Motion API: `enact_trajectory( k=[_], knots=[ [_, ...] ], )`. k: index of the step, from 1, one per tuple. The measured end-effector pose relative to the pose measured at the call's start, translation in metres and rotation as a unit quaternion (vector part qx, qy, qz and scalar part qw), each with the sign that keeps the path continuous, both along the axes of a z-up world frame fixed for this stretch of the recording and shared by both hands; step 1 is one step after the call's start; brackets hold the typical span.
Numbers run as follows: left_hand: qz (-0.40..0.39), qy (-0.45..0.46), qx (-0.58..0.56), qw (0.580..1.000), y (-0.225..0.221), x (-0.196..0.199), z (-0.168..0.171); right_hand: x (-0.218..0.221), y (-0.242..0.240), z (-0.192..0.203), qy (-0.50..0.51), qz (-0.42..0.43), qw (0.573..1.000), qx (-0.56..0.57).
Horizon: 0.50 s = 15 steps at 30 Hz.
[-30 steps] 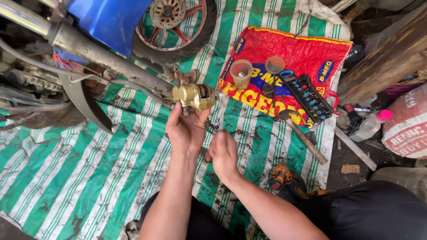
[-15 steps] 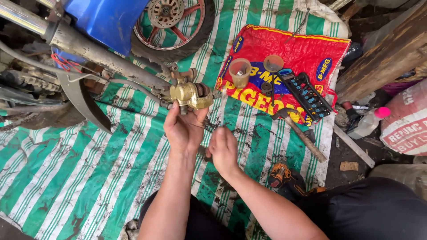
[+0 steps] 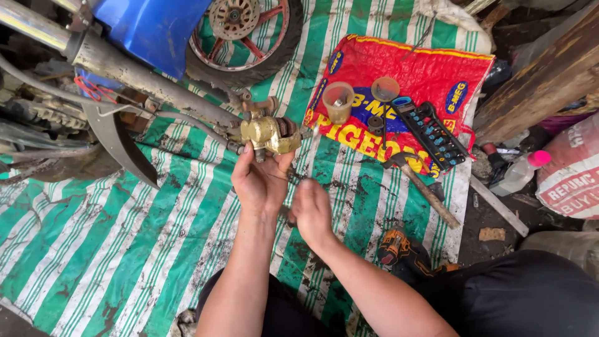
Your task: Disassembling a motorcycle brake caliper using an impact driver, wrench, and hammer
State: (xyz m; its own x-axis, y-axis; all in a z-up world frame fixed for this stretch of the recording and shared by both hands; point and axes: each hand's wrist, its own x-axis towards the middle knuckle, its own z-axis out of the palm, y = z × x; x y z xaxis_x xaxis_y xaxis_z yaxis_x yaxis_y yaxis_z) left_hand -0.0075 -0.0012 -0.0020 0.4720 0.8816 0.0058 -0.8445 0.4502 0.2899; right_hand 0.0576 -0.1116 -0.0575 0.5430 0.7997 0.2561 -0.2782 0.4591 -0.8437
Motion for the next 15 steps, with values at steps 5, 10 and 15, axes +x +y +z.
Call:
enact_trajectory(
  k=[5, 10, 15],
  knots=[
    [0.005, 0.005, -0.002, 1.000, -0.005, 0.003, 0.006, 0.004, -0.020, 0.017, -0.029, 0.032, 0.992, 0.121],
    [0.003, 0.011, -0.015, 1.000, -0.001, 0.004, -0.001, 0.005, -0.023, 0.025, -0.024, 0.042, 0.990, 0.129],
    [-0.003, 0.002, -0.019, 1.000, 0.002, 0.006, -0.008, 0.007, -0.003, -0.005, -0.008, 0.031, 0.994, 0.109]
  ],
)
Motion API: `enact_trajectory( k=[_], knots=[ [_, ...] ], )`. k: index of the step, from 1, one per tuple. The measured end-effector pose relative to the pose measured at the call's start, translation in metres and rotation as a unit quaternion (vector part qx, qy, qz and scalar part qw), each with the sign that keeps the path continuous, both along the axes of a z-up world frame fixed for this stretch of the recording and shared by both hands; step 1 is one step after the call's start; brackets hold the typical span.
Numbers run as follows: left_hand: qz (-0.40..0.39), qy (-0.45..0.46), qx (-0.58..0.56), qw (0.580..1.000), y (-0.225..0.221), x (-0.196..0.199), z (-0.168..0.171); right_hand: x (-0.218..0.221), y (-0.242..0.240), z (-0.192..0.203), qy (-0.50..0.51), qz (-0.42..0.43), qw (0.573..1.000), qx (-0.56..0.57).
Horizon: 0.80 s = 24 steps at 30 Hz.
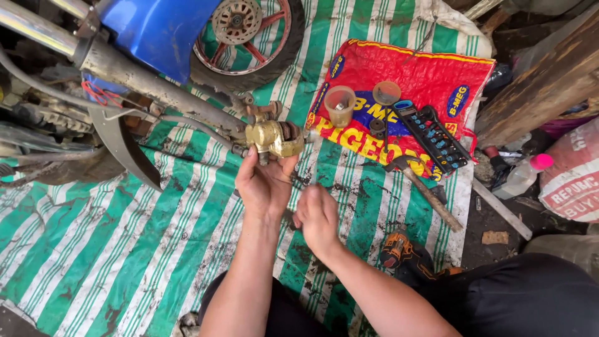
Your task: Disassembling a motorcycle brake caliper using an impact driver, wrench, and hammer
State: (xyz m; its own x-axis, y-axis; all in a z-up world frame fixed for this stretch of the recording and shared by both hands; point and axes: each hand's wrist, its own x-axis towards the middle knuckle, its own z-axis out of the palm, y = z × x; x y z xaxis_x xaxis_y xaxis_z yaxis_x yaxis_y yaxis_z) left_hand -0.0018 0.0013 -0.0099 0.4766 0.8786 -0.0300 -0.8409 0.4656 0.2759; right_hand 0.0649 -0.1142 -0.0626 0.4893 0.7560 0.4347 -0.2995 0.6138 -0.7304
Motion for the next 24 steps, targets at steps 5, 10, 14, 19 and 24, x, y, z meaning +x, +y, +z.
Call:
enact_trajectory(
  k=[5, 10, 14, 19, 24],
  knots=[
    [0.007, -0.002, 0.001, 1.000, -0.005, -0.003, 0.007, -0.007, -0.013, 0.016, -0.002, -0.015, 1.000, 0.021],
    [0.017, 0.013, 0.001, 1.000, -0.001, 0.001, 0.001, -0.006, -0.027, 0.024, -0.012, -0.008, 1.000, 0.023],
    [0.008, -0.003, 0.003, 1.000, -0.003, 0.001, 0.008, -0.005, -0.013, 0.015, -0.012, -0.020, 0.997, -0.075],
    [-0.007, -0.065, 0.052, 0.997, -0.015, -0.003, 0.021, -0.012, -0.043, 0.043, 0.073, 0.038, 0.996, -0.014],
    [0.003, -0.002, 0.003, 1.000, -0.002, 0.001, 0.000, 0.004, -0.005, -0.017, -0.043, -0.030, 0.996, -0.068]
  ],
)
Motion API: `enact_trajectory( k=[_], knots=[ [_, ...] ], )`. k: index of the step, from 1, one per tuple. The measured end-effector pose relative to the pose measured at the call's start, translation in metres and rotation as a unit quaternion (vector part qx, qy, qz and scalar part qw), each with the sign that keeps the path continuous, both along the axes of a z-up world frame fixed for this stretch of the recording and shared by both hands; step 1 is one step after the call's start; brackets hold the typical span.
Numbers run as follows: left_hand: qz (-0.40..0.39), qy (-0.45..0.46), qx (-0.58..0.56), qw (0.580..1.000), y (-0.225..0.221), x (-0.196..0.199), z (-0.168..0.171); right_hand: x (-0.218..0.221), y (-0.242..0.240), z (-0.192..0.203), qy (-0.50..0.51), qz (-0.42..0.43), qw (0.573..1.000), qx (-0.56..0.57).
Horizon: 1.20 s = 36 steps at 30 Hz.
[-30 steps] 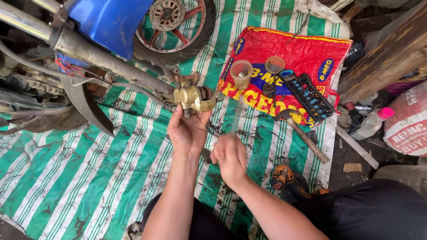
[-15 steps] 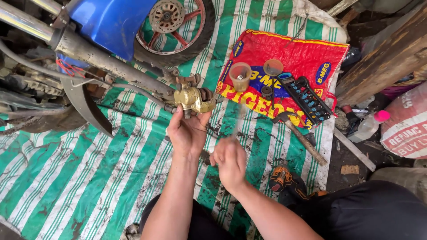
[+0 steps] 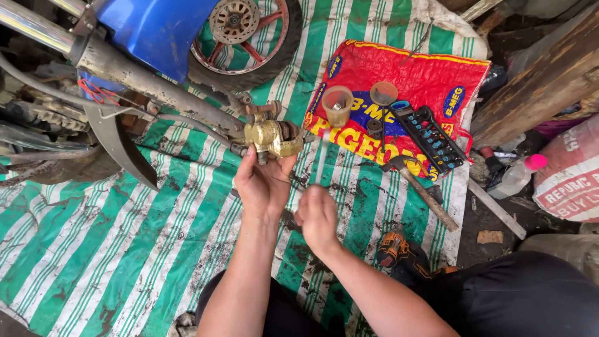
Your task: Disassembling a motorcycle brake caliper using an impact driver, wrench, and hammer
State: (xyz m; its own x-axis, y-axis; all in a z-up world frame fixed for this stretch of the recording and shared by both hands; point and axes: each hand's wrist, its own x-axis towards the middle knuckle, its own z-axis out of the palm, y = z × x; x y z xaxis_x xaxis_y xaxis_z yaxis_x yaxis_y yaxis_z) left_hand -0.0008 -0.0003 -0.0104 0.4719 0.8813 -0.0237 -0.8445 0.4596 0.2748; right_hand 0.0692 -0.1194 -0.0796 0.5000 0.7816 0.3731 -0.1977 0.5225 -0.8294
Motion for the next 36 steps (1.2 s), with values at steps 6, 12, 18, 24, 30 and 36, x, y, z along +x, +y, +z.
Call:
enact_trajectory(
  k=[6, 12, 18, 24, 30, 36],
  knots=[
    [0.000, -0.016, 0.002, 1.000, -0.008, -0.002, 0.024, -0.014, 0.008, -0.029, 0.105, 0.091, 0.973, 0.187],
    [0.002, -0.010, -0.003, 1.000, -0.005, -0.002, 0.015, -0.019, -0.035, 0.070, 0.061, 0.007, 0.981, 0.184],
    [-0.005, 0.000, -0.011, 1.000, -0.007, -0.006, 0.018, 0.006, -0.031, 0.030, 0.121, 0.026, 0.992, 0.020],
    [-0.001, -0.003, -0.015, 1.000, -0.030, -0.021, 0.053, 0.039, -0.032, 0.011, 0.057, -0.009, 0.992, -0.114],
    [-0.022, 0.019, -0.022, 0.999, -0.024, -0.045, 0.016, 0.031, -0.041, 0.015, 0.190, 0.154, 0.968, -0.061],
    [-0.022, -0.058, -0.026, 0.998, -0.041, -0.084, 0.032, 0.026, -0.049, -0.009, 0.034, 0.204, 0.978, -0.011]
  ],
)
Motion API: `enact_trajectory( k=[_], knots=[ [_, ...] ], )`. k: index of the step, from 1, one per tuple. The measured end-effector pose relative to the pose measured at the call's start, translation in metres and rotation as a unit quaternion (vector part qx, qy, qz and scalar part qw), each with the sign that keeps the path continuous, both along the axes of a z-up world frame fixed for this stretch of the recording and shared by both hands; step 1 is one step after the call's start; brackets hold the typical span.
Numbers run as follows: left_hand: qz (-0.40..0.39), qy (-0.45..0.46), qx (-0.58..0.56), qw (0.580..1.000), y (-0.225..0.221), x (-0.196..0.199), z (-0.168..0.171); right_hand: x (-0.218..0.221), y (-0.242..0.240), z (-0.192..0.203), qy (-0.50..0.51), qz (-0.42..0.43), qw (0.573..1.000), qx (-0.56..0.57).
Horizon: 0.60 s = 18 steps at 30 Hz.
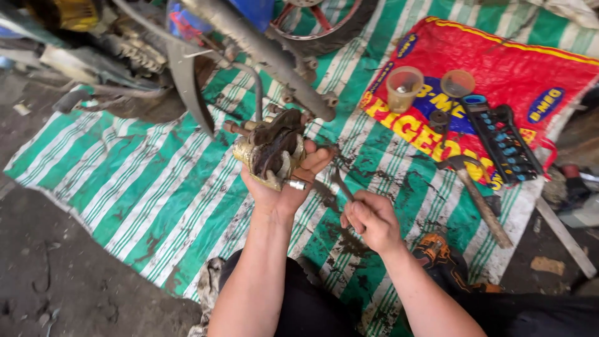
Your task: Disassembling a motorcycle brake caliper using an impact driver, wrench, and hammer
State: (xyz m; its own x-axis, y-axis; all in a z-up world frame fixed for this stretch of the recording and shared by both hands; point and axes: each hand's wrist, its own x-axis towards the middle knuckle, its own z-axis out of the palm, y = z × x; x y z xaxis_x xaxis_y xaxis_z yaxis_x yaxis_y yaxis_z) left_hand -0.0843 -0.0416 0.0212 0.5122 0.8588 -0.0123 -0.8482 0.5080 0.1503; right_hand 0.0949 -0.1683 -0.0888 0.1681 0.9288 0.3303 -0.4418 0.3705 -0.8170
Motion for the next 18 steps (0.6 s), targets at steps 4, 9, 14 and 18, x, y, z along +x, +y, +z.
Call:
enact_trajectory(
  k=[4, 9, 14, 18],
  knots=[
    [-0.011, 0.007, 0.034, 0.999, 0.004, -0.004, -0.011, -0.026, -0.012, -0.002, -0.122, -0.008, 0.992, -0.012],
    [-0.047, -0.069, 0.050, 0.995, 0.017, 0.012, -0.039, -0.063, -0.005, 0.015, -0.107, -0.028, 0.993, 0.052],
    [-0.054, -0.123, 0.078, 0.988, 0.019, 0.026, -0.055, -0.071, 0.006, 0.025, -0.054, -0.027, 0.996, 0.070],
    [-0.058, -0.084, 0.043, 0.994, 0.003, 0.020, -0.017, -0.061, -0.001, 0.036, -0.048, -0.002, 0.998, 0.039]
  ],
)
